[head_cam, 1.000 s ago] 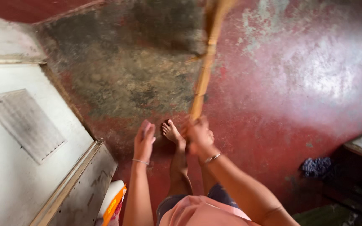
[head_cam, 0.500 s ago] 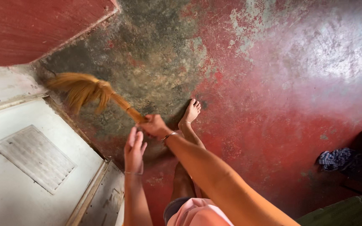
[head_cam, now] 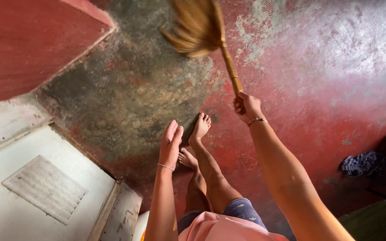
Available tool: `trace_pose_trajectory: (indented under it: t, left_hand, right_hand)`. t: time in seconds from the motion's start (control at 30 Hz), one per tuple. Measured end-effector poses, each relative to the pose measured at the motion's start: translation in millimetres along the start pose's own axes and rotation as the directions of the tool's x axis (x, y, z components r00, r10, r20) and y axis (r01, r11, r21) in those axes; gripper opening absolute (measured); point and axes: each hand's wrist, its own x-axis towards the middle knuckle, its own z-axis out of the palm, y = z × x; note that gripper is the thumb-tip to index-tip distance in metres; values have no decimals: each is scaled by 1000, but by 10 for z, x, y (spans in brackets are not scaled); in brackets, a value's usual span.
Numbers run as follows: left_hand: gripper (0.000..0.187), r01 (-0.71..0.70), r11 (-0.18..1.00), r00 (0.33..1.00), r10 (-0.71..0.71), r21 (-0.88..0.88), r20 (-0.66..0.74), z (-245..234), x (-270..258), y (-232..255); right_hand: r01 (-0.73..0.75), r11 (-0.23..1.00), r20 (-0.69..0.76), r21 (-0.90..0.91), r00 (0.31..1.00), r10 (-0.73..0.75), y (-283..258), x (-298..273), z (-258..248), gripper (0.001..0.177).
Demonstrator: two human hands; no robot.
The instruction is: The person sweeps a red concrete floor using a short hand broom, moving debris towards an open doorway.
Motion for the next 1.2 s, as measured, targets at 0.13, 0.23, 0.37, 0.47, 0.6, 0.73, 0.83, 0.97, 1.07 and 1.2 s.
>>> trace_pose_trajectory:
  t: [0.13, 0.23, 0.37, 0.47, 0.6, 0.73, 0.83, 0.97, 1.07, 1.2]
  left_hand:
    - [80, 21, 999, 1000, -21, 44, 9, 91, 111, 131]
    - [79, 39, 997, 999, -41, 60, 23, 180, 170, 221]
    - [76, 58, 991, 997, -64, 123, 45, 375, 265, 388]
    - [73, 53, 989, 996, -63, 138, 65, 477, 377, 555]
    - [70, -6, 993, 999, 2, 115, 35, 587, 508, 905]
    - [72, 21, 994, 993, -34, 111, 114, 786, 592, 1071]
    - [74, 38, 977, 980, -77, 208, 185, 989, 694, 1003]
    - [75, 77, 959, 955, -149, 271, 255, 1296, 885, 909]
    - [75, 85, 931, 923, -208, 356, 325, 1439, 938, 902]
    - [76, 93, 871, 881, -297, 482, 369, 1590, 1049, 1063]
  right_hand:
    - [77, 991, -175, 111, 983, -57, -228, -97, -222, 16]
    - [215, 955, -318, -203, 908, -272, -147, -404, -68, 17]
    - [448, 889, -84, -95, 886, -456, 327, -1253, 414, 18]
    - [137, 979, 166, 151, 973, -162, 759, -2066, 787, 34]
    - [-81, 990, 222, 119, 974, 53, 680, -2011, 1025, 25]
    - [-105, 991, 289, 84, 954, 76, 347, -1105, 797, 18]
    - [-122, 992, 154, 6, 981, 120, 183, -443, 316, 21]
    - [-153, 984, -17, 92, 988, 155, -76, 192, -552, 19]
    - [-87, 994, -125, 60, 988, 93, -275, 360, -1000, 22]
    - [49, 998, -288, 27, 957, -39, -625, 422, -1055, 15]
